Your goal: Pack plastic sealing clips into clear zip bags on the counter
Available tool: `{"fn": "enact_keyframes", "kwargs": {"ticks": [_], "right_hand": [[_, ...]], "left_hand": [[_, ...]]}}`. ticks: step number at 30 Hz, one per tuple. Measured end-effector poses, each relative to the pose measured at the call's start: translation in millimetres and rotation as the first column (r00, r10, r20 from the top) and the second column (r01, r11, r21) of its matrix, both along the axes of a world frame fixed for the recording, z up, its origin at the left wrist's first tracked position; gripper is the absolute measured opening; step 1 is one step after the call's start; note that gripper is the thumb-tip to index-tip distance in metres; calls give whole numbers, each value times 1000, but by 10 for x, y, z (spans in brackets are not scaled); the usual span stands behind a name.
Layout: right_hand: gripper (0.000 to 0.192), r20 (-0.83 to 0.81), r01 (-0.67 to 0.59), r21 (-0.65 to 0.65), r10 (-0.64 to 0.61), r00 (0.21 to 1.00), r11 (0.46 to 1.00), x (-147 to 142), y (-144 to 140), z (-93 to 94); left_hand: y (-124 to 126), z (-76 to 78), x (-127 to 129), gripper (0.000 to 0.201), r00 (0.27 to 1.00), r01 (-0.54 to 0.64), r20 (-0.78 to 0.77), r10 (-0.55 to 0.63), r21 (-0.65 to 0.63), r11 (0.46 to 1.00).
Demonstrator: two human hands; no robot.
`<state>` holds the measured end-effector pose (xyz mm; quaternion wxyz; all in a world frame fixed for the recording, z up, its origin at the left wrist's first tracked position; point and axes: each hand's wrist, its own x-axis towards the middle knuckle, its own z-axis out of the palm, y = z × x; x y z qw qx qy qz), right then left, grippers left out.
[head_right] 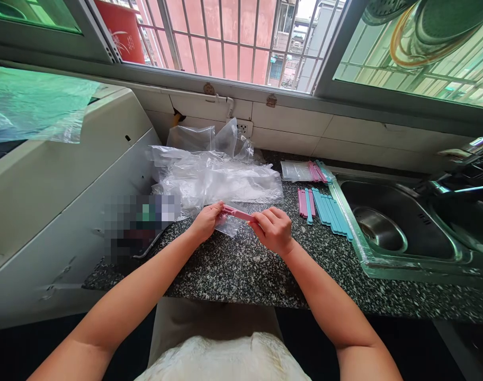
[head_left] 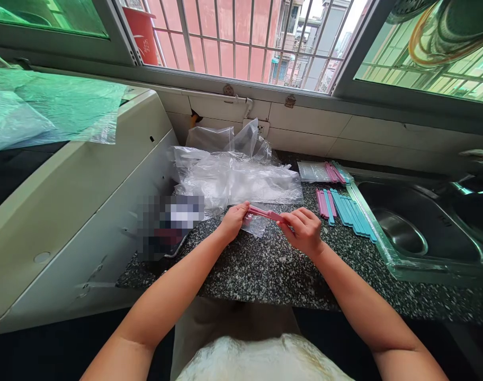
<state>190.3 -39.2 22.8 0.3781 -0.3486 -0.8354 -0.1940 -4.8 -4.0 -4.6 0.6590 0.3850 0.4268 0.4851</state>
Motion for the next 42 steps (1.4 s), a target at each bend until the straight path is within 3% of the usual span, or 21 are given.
{"fn": "enact_keyframes", "kwargs": {"ticks": [42], "right_hand": [[8,-136,-39,35,44,990,999,68,-7,59]], "left_hand": [[17,48,-34,33,992,-84,93,90,-67,994]]}}
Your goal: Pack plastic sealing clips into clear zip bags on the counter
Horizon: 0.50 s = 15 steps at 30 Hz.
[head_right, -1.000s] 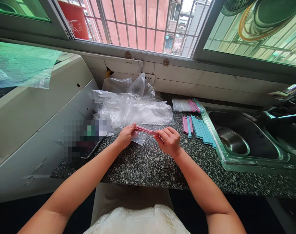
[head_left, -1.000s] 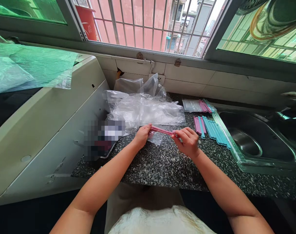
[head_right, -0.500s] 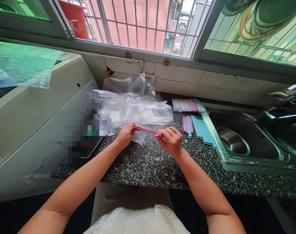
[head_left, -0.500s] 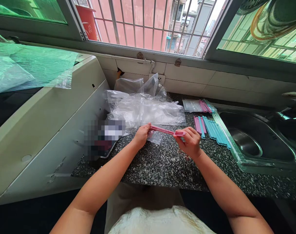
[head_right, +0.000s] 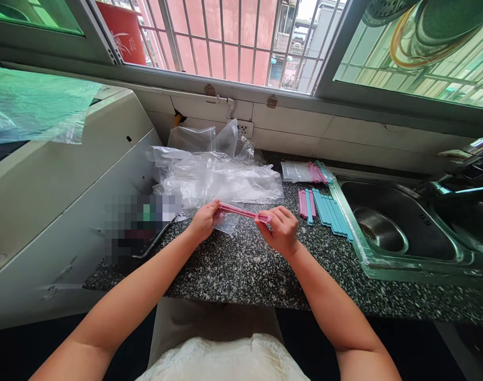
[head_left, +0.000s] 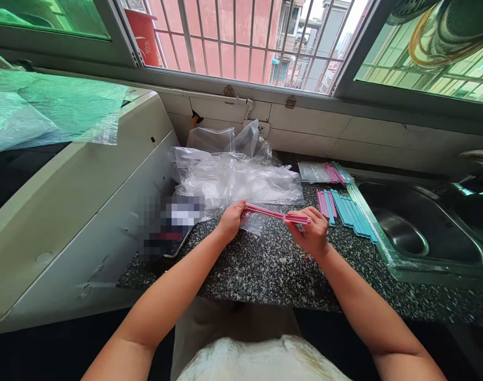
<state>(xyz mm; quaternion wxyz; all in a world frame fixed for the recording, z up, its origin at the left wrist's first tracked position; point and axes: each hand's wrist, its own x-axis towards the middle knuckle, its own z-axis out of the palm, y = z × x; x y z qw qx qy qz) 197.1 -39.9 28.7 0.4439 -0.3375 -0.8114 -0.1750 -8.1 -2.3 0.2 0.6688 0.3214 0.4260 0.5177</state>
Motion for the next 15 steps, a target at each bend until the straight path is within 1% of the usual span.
{"fn": "enact_keyframes", "kwargs": {"ticks": [8,15], "right_hand": [[8,-19,4,-16,-5,1000,1000,8,-3,1],[8,-66,-19,-51,16,998,998,13,-5,6]], "left_hand": [[-2,20,2,32,999,-26,32,27,-30,999],[3,13,1,31,998,-45,50,46,-23,999]]}}
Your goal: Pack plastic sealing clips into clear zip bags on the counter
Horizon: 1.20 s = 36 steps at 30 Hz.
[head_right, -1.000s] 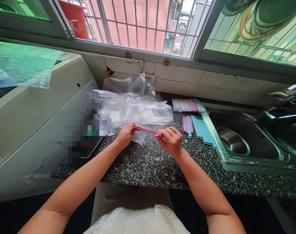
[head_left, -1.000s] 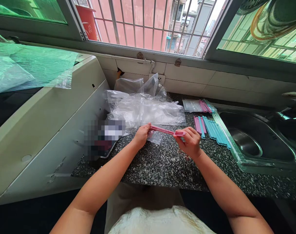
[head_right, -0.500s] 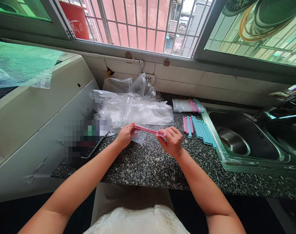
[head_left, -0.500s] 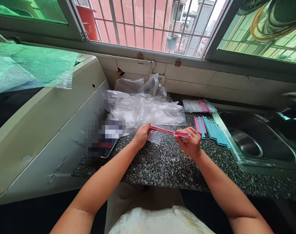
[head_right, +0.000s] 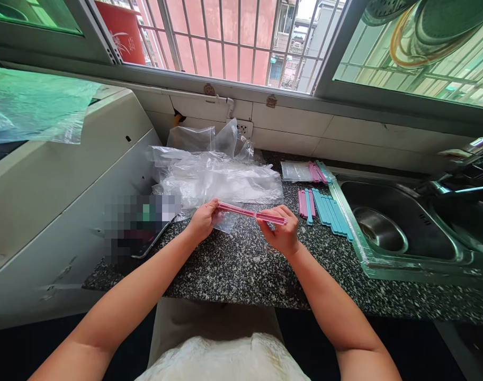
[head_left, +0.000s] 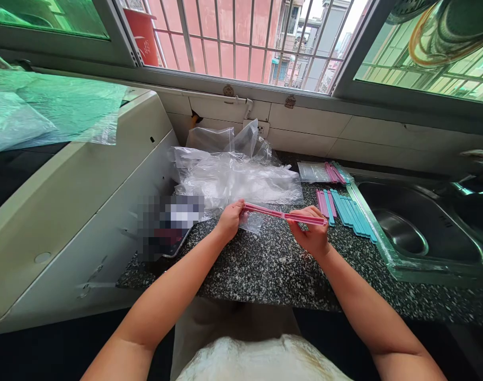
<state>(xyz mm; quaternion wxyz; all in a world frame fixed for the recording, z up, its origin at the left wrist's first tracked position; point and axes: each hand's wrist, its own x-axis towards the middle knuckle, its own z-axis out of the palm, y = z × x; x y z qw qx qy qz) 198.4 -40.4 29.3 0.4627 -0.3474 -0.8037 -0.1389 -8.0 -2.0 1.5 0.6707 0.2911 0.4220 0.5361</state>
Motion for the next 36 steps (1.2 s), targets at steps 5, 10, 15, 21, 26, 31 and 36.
{"fn": "enact_keyframes", "kwargs": {"ticks": [5,10,15,21,26,31,36], "right_hand": [[7,-39,-20,-17,19,999,1000,2,3,-7],[7,-72,-48,-55,44,996,997,6,11,-17],[5,-143,-78,-118,61,988,990,1,10,-24],[3,-246,-127,-256,63,967,958,-3,-14,-24],[3,-296,-177,-324,78,952,930,-3,-24,-24],[6,-343,-231,-343,108,933,910,-1,-22,-39],[7,-308,-258,-340,152,939,904,-3,-10,-34]], "left_hand": [[5,-8,-4,31,1000,-7,11,7,0,1000],[9,-4,-6,33,998,-12,55,12,-2,1000],[12,10,-1,34,997,-22,75,24,-25,999],[8,29,3,31,994,-34,98,38,-40,999],[11,9,-1,31,997,-34,68,35,-22,999],[15,-13,-9,32,999,14,35,-14,-6,1000],[20,-42,-25,34,999,36,-9,-36,28,999]]}}
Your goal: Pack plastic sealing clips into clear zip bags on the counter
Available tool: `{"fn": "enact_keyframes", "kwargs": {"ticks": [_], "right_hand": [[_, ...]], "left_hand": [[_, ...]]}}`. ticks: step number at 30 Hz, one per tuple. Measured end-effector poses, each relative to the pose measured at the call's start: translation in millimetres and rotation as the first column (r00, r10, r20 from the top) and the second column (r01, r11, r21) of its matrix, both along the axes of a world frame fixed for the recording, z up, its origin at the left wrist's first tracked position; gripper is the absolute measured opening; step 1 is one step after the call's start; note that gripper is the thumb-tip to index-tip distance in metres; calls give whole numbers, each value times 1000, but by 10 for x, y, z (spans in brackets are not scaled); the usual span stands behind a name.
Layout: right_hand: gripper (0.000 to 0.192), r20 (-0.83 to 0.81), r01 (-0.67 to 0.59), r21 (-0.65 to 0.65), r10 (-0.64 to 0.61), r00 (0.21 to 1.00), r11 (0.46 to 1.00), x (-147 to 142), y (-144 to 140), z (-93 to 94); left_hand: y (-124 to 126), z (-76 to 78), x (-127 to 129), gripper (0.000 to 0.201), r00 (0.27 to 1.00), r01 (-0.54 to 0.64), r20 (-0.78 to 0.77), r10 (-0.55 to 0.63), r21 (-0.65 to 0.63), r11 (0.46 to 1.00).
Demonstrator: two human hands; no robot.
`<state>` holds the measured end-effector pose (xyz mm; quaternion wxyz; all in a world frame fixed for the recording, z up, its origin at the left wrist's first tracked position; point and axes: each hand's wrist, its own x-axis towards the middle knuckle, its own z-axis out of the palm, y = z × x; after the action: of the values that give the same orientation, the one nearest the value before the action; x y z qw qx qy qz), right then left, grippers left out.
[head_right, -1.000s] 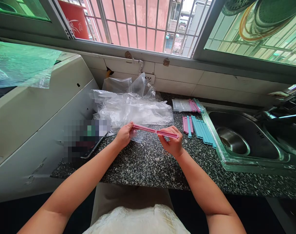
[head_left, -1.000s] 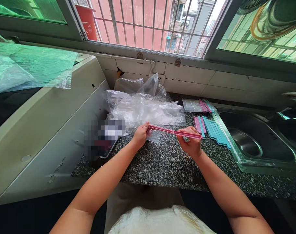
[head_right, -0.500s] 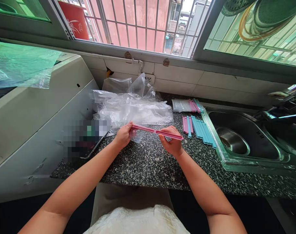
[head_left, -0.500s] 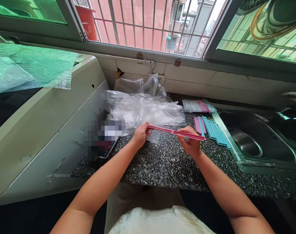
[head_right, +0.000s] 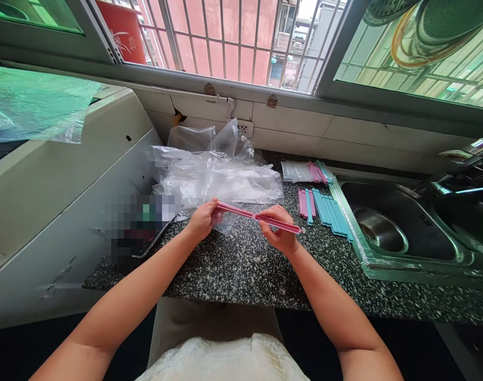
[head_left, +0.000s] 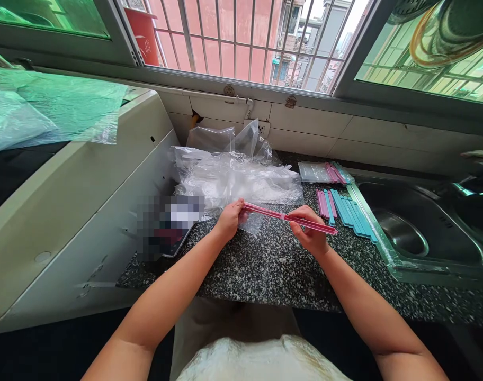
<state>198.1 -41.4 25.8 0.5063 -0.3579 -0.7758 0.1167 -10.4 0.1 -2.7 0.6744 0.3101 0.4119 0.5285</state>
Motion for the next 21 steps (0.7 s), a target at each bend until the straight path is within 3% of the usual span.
{"fn": "enact_keyframes", "kwargs": {"ticks": [21], "right_hand": [[5,199,19,173,-54,979,985,7,82,-80]], "left_hand": [[-44,69,3,45,986,77,-156,-63,87,993]]}}
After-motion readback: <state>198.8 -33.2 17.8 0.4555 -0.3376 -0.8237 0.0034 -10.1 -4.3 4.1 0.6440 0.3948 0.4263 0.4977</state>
